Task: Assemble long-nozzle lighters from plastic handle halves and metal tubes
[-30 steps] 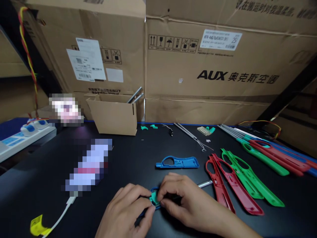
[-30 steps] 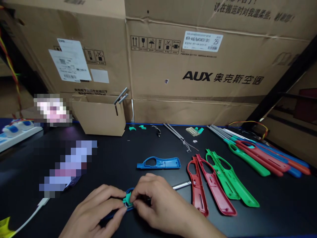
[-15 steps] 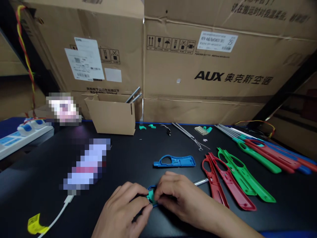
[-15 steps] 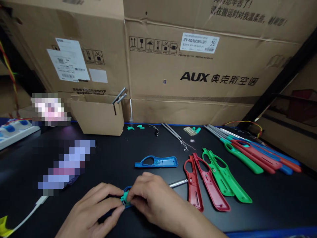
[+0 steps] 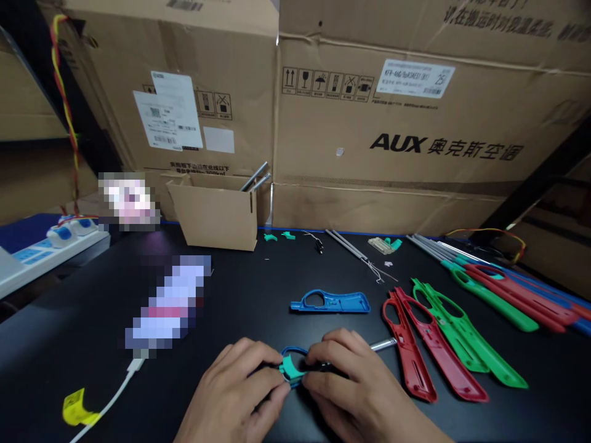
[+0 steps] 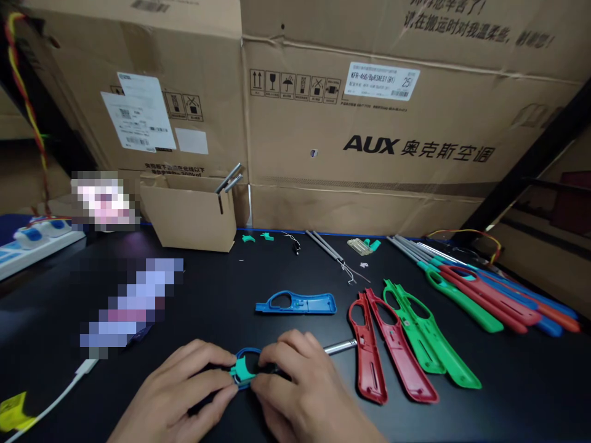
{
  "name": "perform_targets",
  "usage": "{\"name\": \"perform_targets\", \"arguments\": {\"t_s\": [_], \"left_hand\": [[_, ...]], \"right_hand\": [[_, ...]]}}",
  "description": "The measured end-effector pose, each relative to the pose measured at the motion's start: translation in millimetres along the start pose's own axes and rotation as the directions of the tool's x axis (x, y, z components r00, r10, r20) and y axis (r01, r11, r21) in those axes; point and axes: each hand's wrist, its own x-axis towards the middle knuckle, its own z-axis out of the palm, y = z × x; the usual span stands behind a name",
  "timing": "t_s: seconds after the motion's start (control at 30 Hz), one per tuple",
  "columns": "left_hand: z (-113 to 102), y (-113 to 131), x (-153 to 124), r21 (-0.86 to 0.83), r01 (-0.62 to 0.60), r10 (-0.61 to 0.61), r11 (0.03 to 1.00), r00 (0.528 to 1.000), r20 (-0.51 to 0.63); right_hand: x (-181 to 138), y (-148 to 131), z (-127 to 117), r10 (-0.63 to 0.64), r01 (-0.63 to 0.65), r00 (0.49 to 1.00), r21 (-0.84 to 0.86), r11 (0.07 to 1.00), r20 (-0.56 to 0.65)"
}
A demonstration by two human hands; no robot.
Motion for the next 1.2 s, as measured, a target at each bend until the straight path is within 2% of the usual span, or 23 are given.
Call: {"name": "perform_targets", "arguments": {"t_s": [0.2,0.4,0.6,0.87,1.07,1.2], "left_hand": [[0.5,-0.8,-1.7,0.013,-0.005,0.006,1.000,1.000,-0.002],[0.4,-2.2,-3.1,0.027,0.002,-0.002,1.000,1.000,0.023],[0.8,-0.8,-1.3,-0.010,0.002,-0.001,1.000,1.000,0.023],[-9.5,-1.1,-1.5,-0.104,0.007,-0.006,0.995,1.000,0.013],[-15.1,-6.8,-10.5,-0.038,0.021,-0.023,0.999,0.999,-0.033],[-23.5,-10.7,-10.9,0.005,-0.007,0.007,1.000,0.997,-0.071]], "right_hand": [[-1.7,2.9,10.6,0.005,-0.005,1.000,-0.022,1.000,0.012],[-1.8,-5.0,19.3,-0.043,0.029,0.997,-0.205,0.978,-0.067],[-3.9,-4.3,18.5,0.009,-0.016,0.995,-0.067,0.998,-0.096],[-2.9,-7.9,25.2,-0.006,-0.008,0.997,-0.176,0.984,-0.076],[-2.1,-4.8,15.2,0.049,-0.046,0.992,0.029,0.999,-0.116],[-3.4,-4.3,4.6,0.098,-0.093,0.986,0.047,0.995,-0.134]]}}
